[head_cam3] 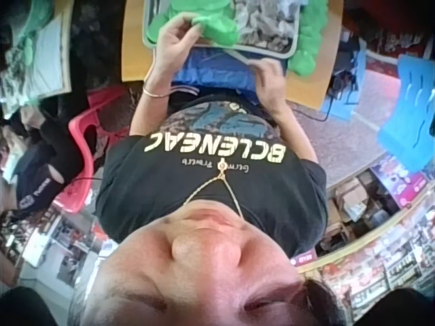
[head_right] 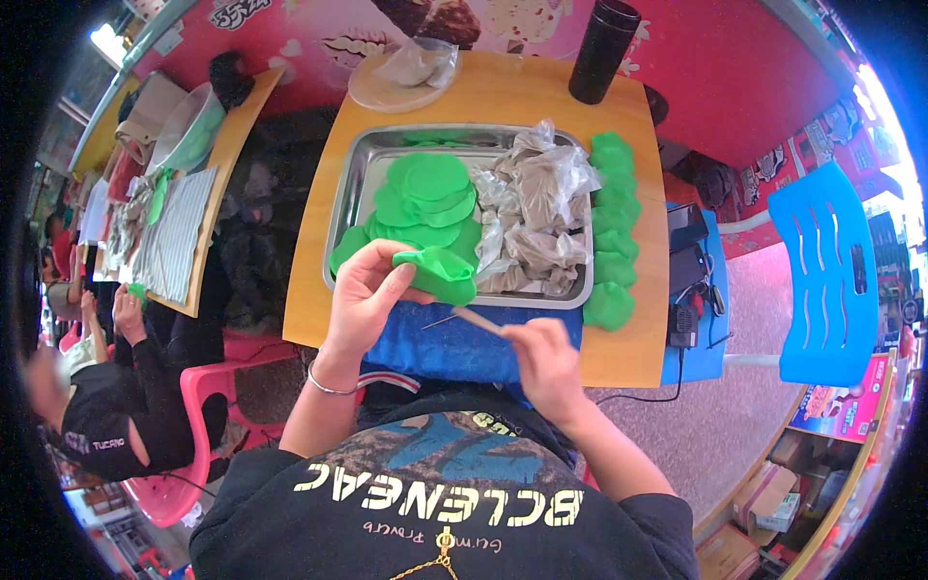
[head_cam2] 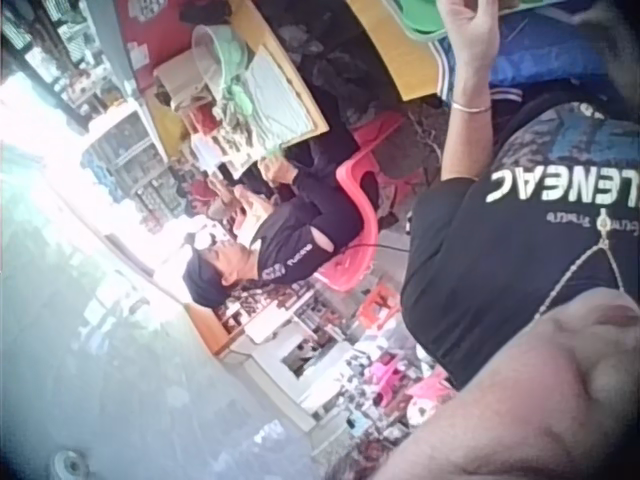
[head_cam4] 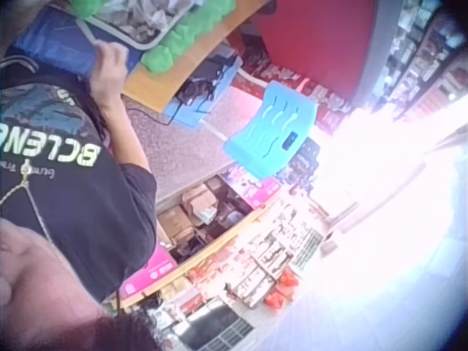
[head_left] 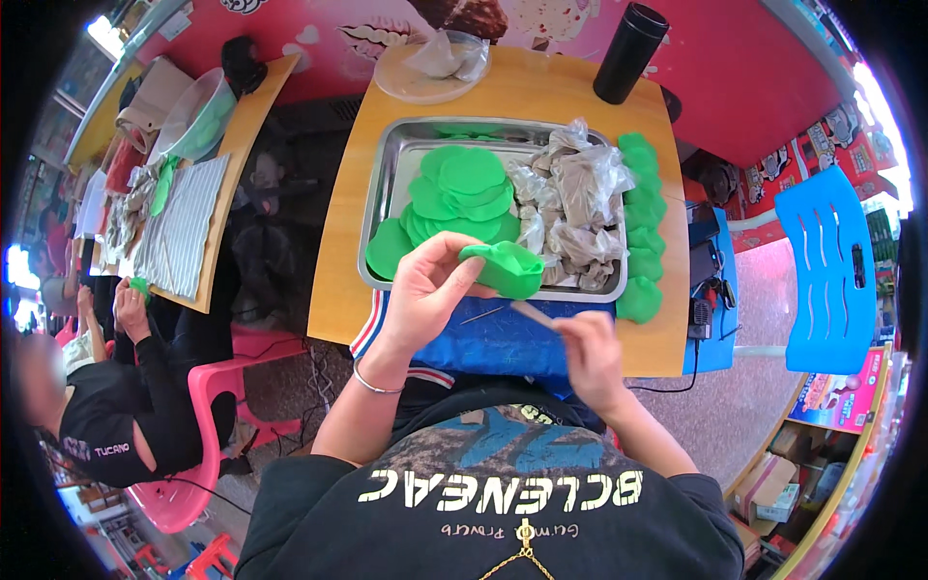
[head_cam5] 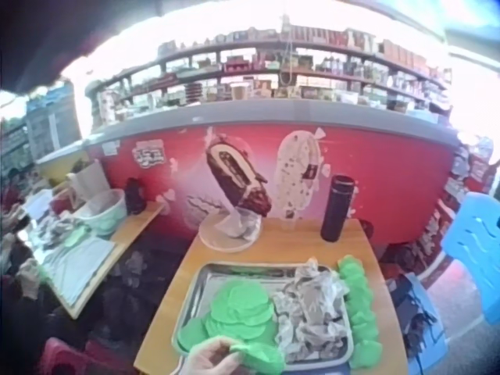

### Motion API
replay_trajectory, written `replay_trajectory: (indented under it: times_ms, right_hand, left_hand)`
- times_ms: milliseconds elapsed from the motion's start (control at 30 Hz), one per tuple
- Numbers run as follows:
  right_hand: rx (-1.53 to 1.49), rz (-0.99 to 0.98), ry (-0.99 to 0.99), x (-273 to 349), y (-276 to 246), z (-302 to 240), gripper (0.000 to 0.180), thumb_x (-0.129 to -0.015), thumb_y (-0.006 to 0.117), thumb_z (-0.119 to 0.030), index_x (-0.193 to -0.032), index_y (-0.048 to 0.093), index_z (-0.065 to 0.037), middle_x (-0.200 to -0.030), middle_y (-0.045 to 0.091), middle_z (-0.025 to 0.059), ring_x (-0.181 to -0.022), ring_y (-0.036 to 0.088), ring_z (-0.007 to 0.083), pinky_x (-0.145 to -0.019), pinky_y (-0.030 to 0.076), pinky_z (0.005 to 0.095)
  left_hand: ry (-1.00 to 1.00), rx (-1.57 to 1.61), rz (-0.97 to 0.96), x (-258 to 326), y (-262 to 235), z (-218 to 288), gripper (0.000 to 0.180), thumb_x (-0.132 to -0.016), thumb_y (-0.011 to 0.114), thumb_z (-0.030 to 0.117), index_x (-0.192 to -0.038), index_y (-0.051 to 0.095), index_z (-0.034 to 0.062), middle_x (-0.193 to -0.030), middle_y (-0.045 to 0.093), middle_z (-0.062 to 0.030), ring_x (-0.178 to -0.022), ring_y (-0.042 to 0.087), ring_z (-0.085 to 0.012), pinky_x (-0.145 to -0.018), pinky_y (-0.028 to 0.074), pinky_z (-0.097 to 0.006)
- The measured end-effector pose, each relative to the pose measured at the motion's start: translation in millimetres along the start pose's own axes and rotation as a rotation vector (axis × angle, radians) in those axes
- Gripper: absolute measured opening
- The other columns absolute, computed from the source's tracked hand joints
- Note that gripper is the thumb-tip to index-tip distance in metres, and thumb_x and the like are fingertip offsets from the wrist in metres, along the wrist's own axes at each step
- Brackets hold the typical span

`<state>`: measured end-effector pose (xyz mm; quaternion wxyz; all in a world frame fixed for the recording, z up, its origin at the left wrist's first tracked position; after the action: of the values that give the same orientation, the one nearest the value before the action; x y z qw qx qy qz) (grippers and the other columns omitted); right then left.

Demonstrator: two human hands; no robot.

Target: The person wraps small portions of dough in green circular wrappers. They pick up a wrapper, place a dough portion in the center, and fold the edges to seal it. The finished wrapped items are placed on a metal tray.

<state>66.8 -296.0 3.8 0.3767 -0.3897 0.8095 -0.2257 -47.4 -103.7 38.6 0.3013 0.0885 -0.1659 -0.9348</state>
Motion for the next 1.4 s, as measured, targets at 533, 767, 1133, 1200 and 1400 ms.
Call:
replay_trajectory:
  times_ms: [533, 767, 1133, 1200, 1400]
  right_hand:
    - [-0.099, 0.000, -0.039, -57, -32, -36, 0.021, -0.070, 0.066, 0.002, -0.088, 0.063, -0.006, -0.075, 0.058, 0.0077, -0.062, 0.058, 0.0208, -0.054, 0.046, 0.0293]
    - [-0.282, 0.014, 0.038, -55, -21, -33, 0.021, -0.072, 0.063, 0.007, -0.091, 0.063, -0.004, -0.076, 0.058, 0.0077, -0.063, 0.058, 0.0157, -0.052, 0.045, 0.0251]
    - [-0.948, 0.009, 0.433, -40, -1, -36, 0.011, -0.084, 0.055, 0.002, -0.095, 0.058, 0.000, -0.087, 0.059, 0.0010, -0.075, 0.052, 0.0033, -0.066, 0.042, 0.0176]
    - [-0.993, -0.012, 0.485, -38, -4, -35, 0.010, -0.086, 0.055, 0.000, -0.096, 0.056, 0.000, -0.088, 0.059, 0.0004, -0.076, 0.052, 0.0027, -0.068, 0.041, 0.0170]
    - [-1.059, 0.007, 0.544, -31, 1, -27, 0.008, -0.087, 0.054, -0.003, -0.095, 0.054, -0.001, -0.087, 0.058, -0.0006, -0.076, 0.051, 0.0021, -0.067, 0.040, 0.0165]
  left_hand:
    - [-0.057, -0.059, -0.166, 7, 13, 14, 0.025, -0.077, 0.065, -0.003, -0.101, 0.059, -0.0047, -0.088, 0.065, -0.0084, -0.082, 0.062, -0.0104, -0.072, 0.052, -0.022]
    - [0.149, -0.245, -0.135, 6, 2, 9, 0.015, -0.074, 0.068, -0.001, -0.089, 0.065, -0.0031, -0.085, 0.064, -0.0069, -0.071, 0.059, -0.0080, -0.061, 0.045, -0.018]
    - [0.185, -0.227, 0.004, 7, 20, 16, 0.016, -0.074, 0.069, 0.005, -0.088, 0.067, -0.0025, -0.066, 0.052, 0.0003, -0.059, 0.045, -0.0047, -0.053, 0.035, -0.018]
    - [0.218, -0.171, 0.057, 7, 19, 11, 0.019, -0.075, 0.069, 0.004, -0.094, 0.066, -0.0005, -0.070, 0.052, 0.0014, -0.058, 0.045, -0.0028, -0.051, 0.033, -0.016]
    - [0.148, 0.101, -0.071, 7, 28, 8, 0.035, -0.088, 0.056, 0.013, -0.119, 0.052, -0.0016, -0.082, 0.059, -0.0022, -0.062, 0.049, -0.0030, -0.054, 0.038, -0.015]
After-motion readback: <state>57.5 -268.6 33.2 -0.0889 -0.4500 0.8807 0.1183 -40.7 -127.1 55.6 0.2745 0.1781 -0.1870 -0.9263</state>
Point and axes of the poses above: each hand's wrist, its own x-axis away from the middle knuckle, its own y-axis out of the palm, z = x × y, the point moved 2 cm from there along -x, towards the middle knuckle
